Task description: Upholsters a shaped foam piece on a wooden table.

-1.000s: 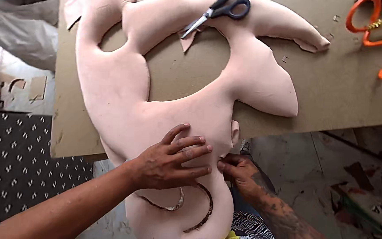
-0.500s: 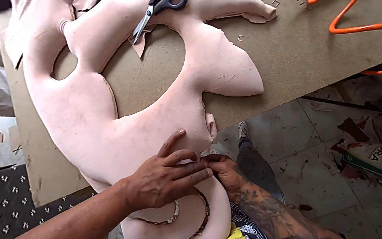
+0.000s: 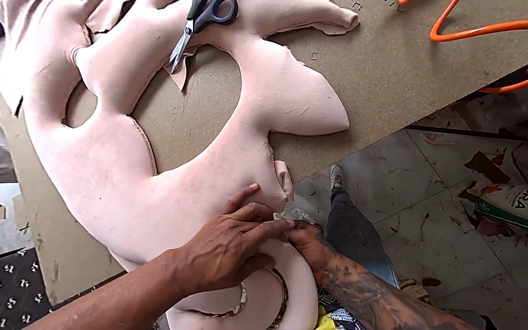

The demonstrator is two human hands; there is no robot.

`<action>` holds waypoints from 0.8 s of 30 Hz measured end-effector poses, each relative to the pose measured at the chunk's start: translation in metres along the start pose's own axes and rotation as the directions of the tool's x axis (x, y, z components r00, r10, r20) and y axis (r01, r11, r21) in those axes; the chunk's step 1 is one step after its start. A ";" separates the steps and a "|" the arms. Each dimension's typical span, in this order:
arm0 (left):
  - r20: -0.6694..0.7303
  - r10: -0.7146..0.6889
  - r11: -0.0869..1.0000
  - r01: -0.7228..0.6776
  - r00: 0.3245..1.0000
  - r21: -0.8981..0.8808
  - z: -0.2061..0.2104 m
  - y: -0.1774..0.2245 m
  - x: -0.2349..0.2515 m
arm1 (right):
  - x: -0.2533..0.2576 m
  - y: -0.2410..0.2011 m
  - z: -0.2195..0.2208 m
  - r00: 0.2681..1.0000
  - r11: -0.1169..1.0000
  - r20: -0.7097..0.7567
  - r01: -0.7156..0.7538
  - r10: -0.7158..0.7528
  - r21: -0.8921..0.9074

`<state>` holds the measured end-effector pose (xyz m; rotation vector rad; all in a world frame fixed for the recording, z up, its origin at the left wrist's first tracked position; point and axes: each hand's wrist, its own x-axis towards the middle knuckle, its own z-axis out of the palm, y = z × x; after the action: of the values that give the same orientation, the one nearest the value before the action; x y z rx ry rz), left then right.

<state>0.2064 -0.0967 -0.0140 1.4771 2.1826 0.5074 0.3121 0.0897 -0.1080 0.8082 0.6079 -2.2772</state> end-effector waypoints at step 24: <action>-0.019 0.013 0.999 -0.012 1.000 0.034 0.003 0.001 -0.002 | -0.009 0.001 -0.004 0.996 0.994 -0.016 -0.090 0.091 0.068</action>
<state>0.2099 -0.0976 -0.0160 1.5104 2.2081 0.4937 0.3204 0.0949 -0.1048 0.8733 0.4952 -2.2196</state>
